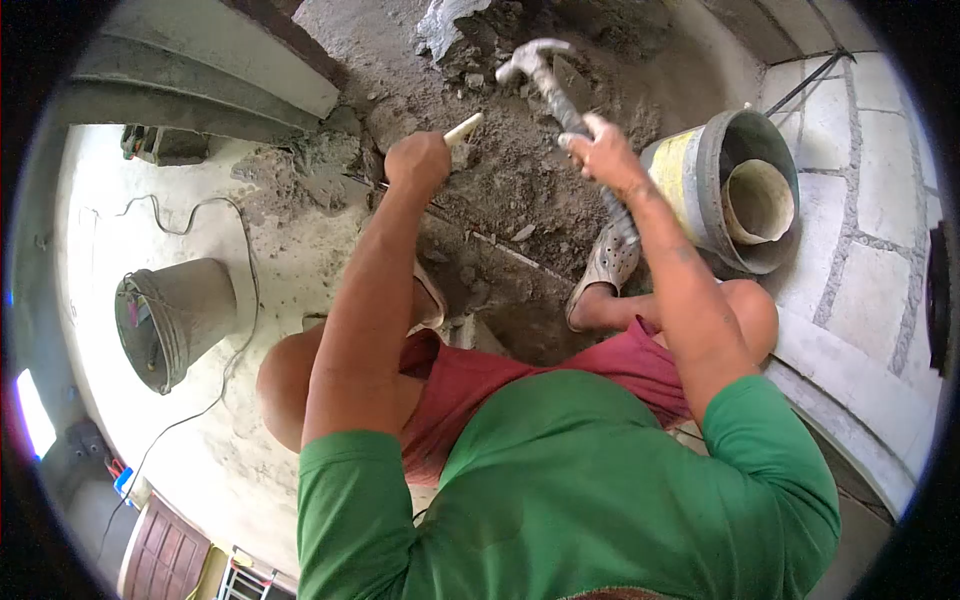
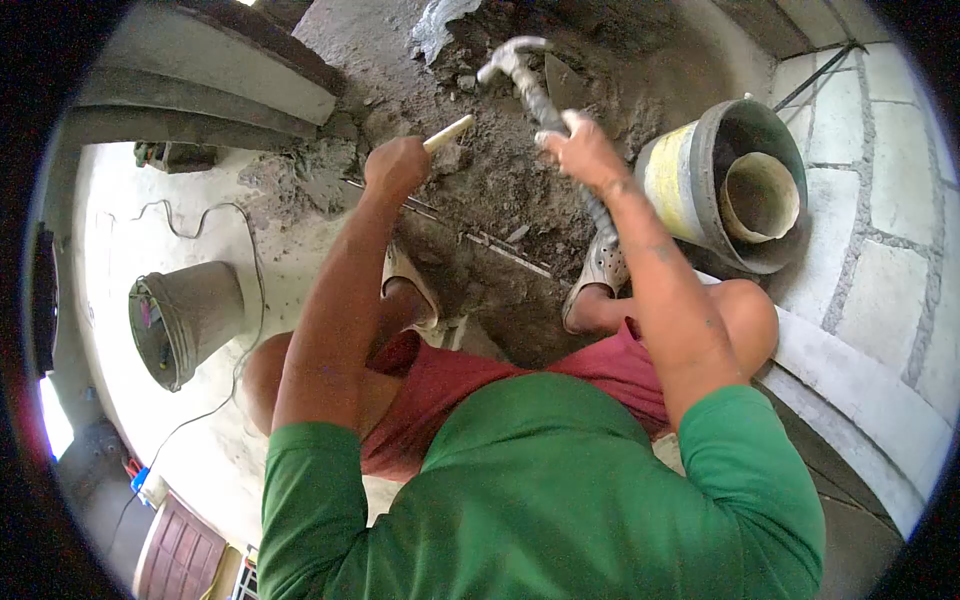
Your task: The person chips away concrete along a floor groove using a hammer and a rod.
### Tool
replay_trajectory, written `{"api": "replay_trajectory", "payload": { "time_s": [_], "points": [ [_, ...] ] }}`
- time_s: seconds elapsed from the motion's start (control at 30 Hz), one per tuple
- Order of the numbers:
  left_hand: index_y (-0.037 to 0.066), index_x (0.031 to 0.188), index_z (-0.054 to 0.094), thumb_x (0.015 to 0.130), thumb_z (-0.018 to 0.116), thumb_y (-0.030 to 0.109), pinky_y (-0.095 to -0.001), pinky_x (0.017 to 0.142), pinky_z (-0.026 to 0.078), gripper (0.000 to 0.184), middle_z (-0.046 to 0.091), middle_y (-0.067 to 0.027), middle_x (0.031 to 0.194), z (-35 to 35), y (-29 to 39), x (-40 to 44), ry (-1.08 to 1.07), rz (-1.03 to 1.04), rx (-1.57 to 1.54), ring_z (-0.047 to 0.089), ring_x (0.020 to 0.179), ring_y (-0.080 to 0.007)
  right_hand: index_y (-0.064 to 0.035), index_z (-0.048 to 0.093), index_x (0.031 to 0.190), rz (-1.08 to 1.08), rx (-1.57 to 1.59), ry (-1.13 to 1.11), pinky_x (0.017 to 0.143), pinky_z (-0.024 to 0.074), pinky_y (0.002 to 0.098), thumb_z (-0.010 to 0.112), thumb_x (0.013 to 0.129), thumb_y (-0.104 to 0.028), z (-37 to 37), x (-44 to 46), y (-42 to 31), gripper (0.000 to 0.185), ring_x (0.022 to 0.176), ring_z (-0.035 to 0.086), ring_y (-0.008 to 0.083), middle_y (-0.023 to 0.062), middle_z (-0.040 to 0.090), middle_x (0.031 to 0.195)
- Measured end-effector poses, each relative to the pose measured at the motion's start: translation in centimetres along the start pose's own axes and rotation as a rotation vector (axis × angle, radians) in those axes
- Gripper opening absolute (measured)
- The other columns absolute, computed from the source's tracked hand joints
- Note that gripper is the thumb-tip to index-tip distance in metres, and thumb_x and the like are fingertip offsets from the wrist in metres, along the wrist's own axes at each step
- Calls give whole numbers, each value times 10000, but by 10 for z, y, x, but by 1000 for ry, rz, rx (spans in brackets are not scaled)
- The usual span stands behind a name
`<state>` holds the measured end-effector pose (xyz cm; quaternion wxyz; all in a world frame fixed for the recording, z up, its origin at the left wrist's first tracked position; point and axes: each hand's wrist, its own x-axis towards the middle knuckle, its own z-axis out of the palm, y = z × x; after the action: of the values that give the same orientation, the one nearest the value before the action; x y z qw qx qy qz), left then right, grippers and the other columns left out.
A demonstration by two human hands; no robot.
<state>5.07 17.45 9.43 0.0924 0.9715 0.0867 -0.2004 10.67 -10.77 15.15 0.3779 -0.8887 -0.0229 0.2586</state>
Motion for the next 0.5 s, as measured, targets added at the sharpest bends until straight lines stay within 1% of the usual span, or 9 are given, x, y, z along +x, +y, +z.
{"api": "replay_trajectory", "payload": {
  "time_s": [0.1,0.23,0.3,0.33,0.37,0.4,0.43,0.47,0.5],
  "points": [
    [83,953,746,869,584,232,-479,750,562,235,728,-169,905,-3,14,16,41,92,6,717,828,-345,2,565,1288,-61,66,146,573,494,301,672,903,-259,-30,17,-26,477,633,602,124,67,655,789],
    [98,1002,751,873,585,231,-457,772,568,249,732,-159,945,-29,29,36,-50,99,81,718,871,-339,-26,536,1337,-252,385,196,495,449,268,681,897,-229,-55,54,-29,506,581,542,89,35,615,742],
    [110,1027,752,876,582,230,-443,795,570,257,734,-151,985,-34,30,50,-92,100,126,716,921,-330,-29,406,1437,-212,518,343,427,408,199,647,927,-200,-46,65,-37,589,536,489,36,1,581,731],
    [118,1031,751,878,584,236,-435,811,569,255,734,-140,1016,-38,32,55,-145,101,158,713,963,-314,-19,416,1392,-150,414,447,425,421,233,628,922,-184,-33,81,-22,542,550,511,50,14,583,753],
    [118,1031,751,878,584,236,-435,811,569,255,734,-140,1016,-41,34,59,-147,106,158,713,963,-314,-6,560,1126,-129,514,438,502,459,333,627,892,-180,-17,88,-12,299,588,568,140,83,630,754],
    [121,1031,751,874,588,232,-434,816,568,252,733,-137,1027,-41,36,61,-167,96,166,714,965,-309,8,548,1031,-101,341,530,595,509,410,614,855,-167,9,106,11,256,668,623,224,145,652,815],
    [124,1031,751,870,592,228,-434,822,567,250,733,-134,1038,-42,37,63,-185,84,176,714,967,-303,17,562,1030,47,289,401,713,520,454,631,816,-177,25,80,-2,297,766,649,280,187,661,877],
    [132,1042,751,855,606,215,-425,829,565,251,734,-124,1045,-40,38,66,-180,81,187,712,976,-299,13,585,1041,-7,111,211,696,512,417,626,812,-168,56,100,51,295,757,647,262,172,668,856],
    [132,1042,751,855,606,215,-425,829,565,251,734,-124,1045,-43,40,64,-181,83,192,712,976,-299,8,603,1118,84,17,-192,627,499,366,631,813,-167,66,96,67,352,696,635,218,137,675,836]
  ]
}}
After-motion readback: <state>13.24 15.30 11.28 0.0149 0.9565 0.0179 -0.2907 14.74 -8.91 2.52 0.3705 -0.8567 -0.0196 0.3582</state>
